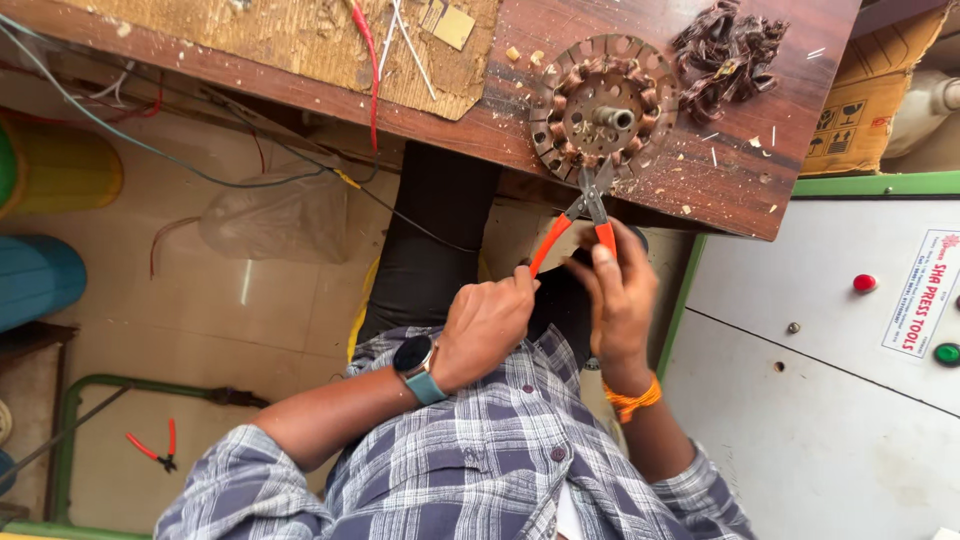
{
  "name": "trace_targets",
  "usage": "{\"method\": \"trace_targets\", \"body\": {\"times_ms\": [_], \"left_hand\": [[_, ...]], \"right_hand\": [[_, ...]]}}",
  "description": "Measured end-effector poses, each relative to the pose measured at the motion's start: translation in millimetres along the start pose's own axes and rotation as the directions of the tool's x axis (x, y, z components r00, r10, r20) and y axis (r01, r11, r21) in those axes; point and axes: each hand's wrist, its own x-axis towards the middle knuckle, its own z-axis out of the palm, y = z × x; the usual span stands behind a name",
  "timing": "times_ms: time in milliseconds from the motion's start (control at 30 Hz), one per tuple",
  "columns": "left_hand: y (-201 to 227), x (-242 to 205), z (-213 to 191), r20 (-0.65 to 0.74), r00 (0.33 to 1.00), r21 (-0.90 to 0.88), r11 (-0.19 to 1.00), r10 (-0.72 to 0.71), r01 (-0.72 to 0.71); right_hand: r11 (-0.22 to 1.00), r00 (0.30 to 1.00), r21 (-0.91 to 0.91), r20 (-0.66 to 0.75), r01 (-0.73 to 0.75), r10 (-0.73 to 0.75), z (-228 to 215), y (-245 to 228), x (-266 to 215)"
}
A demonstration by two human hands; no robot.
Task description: The person sits at a workbench and uses pliers to pull and cut copper windings from a motor stator. They rotate the stator to access different slots and remove the wire in sections, leaving the stator progressively stripped of copper.
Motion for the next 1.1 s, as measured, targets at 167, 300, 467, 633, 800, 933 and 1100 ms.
{"method": "trace_targets", "body": {"times_ms": [167, 300, 467, 633, 800, 933, 1100], "left_hand": [[8.0, 12.2, -6.8, 0.033, 0.999, -0.017, 0.999, 0.040, -0.039], [12.5, 17.3, -47.7, 0.083, 0.997, 0.000, 1.000, -0.003, 0.003], [-3.7, 52.8, -108.5, -0.256, 0.957, -0.070, 0.984, 0.138, -0.161], [2.3, 180.2, -86.9, -0.303, 0.838, 0.178, 0.891, 0.454, -0.418], [-3.0, 220.1, -56.8, -0.187, 0.842, 0.273, 0.850, 0.506, -0.450], [-6.6, 221.3, -52.6, -0.062, 0.866, 0.326, 0.830, 0.496, -0.452], [-4.3, 224.1, -49.1, 0.003, 0.871, 0.304, 0.830, 0.490, -0.468]], "right_hand": [[0.861, 0.724, 0.093, 0.591, -0.500, 0.357, -21.9, -5.3, 23.7], [0.815, 0.692, 0.131, 0.614, -0.565, 0.381, -30.0, 7.2, 32.8], [0.574, 0.653, 0.423, 0.703, -0.701, 0.281, -25.2, 25.1, 23.8], [0.608, 0.682, 0.436, 0.686, -0.664, 0.253, -12.3, 24.4, 10.7], [0.586, 0.657, 0.403, 0.684, -0.703, 0.317, -9.2, 21.3, 7.0], [0.549, 0.628, 0.403, 0.712, -0.732, 0.314, -11.0, 13.5, 2.6], [0.497, 0.625, 0.427, 0.696, -0.756, 0.353, -14.2, 9.0, -5.0]]}}
